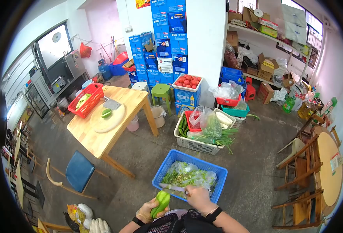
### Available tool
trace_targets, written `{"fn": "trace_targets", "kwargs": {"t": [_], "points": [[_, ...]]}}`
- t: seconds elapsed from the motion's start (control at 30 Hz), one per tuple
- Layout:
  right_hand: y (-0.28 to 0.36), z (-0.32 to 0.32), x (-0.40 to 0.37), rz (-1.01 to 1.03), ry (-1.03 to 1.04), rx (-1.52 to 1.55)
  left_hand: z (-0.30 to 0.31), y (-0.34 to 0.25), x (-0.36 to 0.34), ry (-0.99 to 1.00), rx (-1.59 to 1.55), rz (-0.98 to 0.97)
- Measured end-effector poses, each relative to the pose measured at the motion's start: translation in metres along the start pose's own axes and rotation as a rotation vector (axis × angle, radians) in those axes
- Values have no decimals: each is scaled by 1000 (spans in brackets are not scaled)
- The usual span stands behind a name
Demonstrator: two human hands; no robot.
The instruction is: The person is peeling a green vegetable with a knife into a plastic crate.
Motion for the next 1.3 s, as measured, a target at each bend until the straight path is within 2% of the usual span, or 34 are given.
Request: {"fn": "trace_targets", "kwargs": {"t": [0.13, 0.4, 0.47, 0.53, 0.67, 0.7, 0.73, 0.87, 0.93, 1.03, 1.1, 1.27, 1.3], "points": [[22, -3, -3, 130, 13, 41, -7, -1, 0, -50, -12, 8], [-36, 3, -2, -45, -21, -310, -5, -4, -1, -46, -7, 13], [-31, 8, -1, -48, -17, -290, -9, -5, -2, -25, -18, 9], [-23, 9, -5, -60, -11, -268, -12, -11, 0, -151, 170, -57], [16, 7, -7, 56, -34, -126, -5, -6, 13, -105, 24, 4], [24, 7, -7, 91, -24, -102, -1, -4, 16, -198, 54, 14], [26, 6, -6, 90, -25, -103, 3, -3, 18, -290, 84, 25], [24, 4, -4, 135, -58, -203, -5, -3, 18, -276, 127, 65], [13, 0, -4, 135, -70, -231, -10, -9, 11, -305, 220, 7], [-15, 5, -6, 116, -124, -271, -18, -11, 3, -246, 102, 55], [-40, 13, -5, -63, -94, -397, -27, -15, -2, -251, 122, 34], [-29, 5, -11, -98, -44, -298, -28, -13, 6, -308, 176, 25], [-23, 0, -10, -100, -28, -231, -25, -11, 9, -318, 85, 15]]}}
Point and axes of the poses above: each hand's wrist, its own x-axis towards the middle knuckle, its own z-axis out of the back of the hand, y = z × x, the point moved 7 cm from there along x, towards the middle knuckle, and after that the axes turned 8 degrees about -y, right-handed, at the moved point
